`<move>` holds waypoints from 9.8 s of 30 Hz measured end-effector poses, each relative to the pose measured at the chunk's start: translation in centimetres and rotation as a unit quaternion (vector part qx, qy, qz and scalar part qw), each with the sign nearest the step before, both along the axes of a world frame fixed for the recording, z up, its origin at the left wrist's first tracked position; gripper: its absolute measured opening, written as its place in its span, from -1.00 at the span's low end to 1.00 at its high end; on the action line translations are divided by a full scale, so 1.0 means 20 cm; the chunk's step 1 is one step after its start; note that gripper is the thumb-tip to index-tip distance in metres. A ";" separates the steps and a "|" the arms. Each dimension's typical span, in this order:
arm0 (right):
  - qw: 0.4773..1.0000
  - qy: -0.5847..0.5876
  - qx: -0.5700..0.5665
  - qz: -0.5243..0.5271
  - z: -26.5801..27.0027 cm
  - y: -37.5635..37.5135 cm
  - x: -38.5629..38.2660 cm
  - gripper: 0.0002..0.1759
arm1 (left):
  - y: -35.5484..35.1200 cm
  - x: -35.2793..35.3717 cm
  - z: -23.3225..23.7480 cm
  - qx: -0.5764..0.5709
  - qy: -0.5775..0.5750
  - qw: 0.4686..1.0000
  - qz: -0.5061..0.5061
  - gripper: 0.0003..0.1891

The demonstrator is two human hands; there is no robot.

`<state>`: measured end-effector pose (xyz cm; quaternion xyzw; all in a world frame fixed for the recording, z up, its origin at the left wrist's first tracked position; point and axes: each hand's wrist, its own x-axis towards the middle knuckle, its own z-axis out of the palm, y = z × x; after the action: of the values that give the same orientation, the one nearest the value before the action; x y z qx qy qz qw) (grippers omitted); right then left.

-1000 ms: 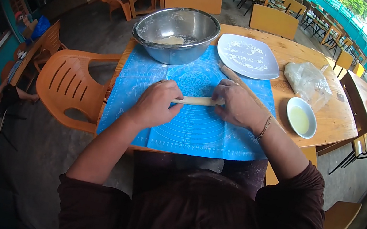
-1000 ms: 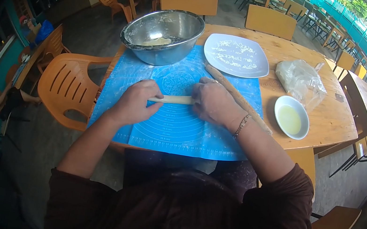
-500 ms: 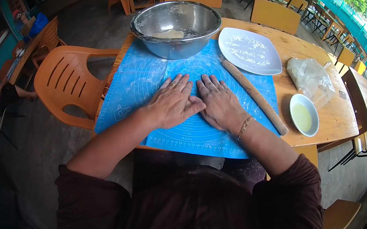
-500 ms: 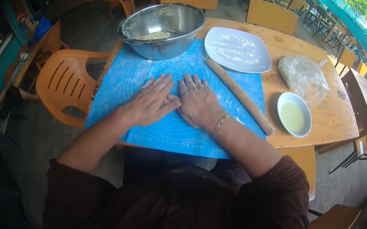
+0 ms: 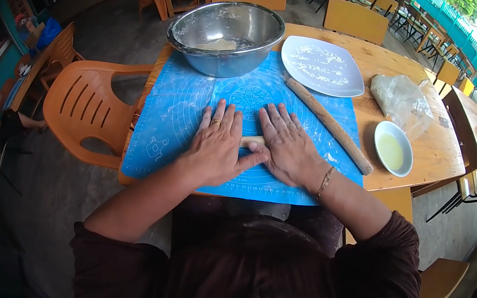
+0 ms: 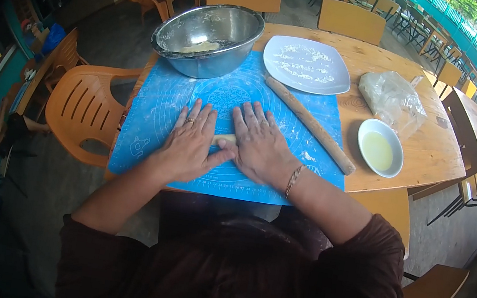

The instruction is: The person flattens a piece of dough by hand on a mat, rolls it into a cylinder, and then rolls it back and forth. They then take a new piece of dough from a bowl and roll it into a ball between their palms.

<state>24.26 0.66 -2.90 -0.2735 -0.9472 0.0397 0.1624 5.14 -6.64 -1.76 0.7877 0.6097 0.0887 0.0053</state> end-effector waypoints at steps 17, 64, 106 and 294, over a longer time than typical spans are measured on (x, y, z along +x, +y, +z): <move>0.996 0.026 -0.034 0.082 0.10 -0.27 0.27 -0.36 | -0.31 -0.03 0.07 -0.011 -0.061 0.995 -0.076 -0.14; 0.991 0.023 -0.098 0.087 0.16 -0.23 0.28 -0.41 | -0.29 -0.01 0.20 -0.047 -0.083 0.989 -0.110 -0.32; 0.997 -0.028 0.021 0.070 0.06 -0.17 0.19 -0.21 | -0.16 0.04 0.02 0.021 0.022 0.997 -0.074 -0.05; 0.993 0.055 -0.071 0.071 0.20 -0.21 0.30 -0.34 | -0.21 0.09 0.11 0.060 -0.128 0.979 -0.144 -0.10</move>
<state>30.28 -3.55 1.10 -0.2138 -0.9486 0.1333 0.1916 6.97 -10.87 0.52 0.8484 0.4773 0.2237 0.0489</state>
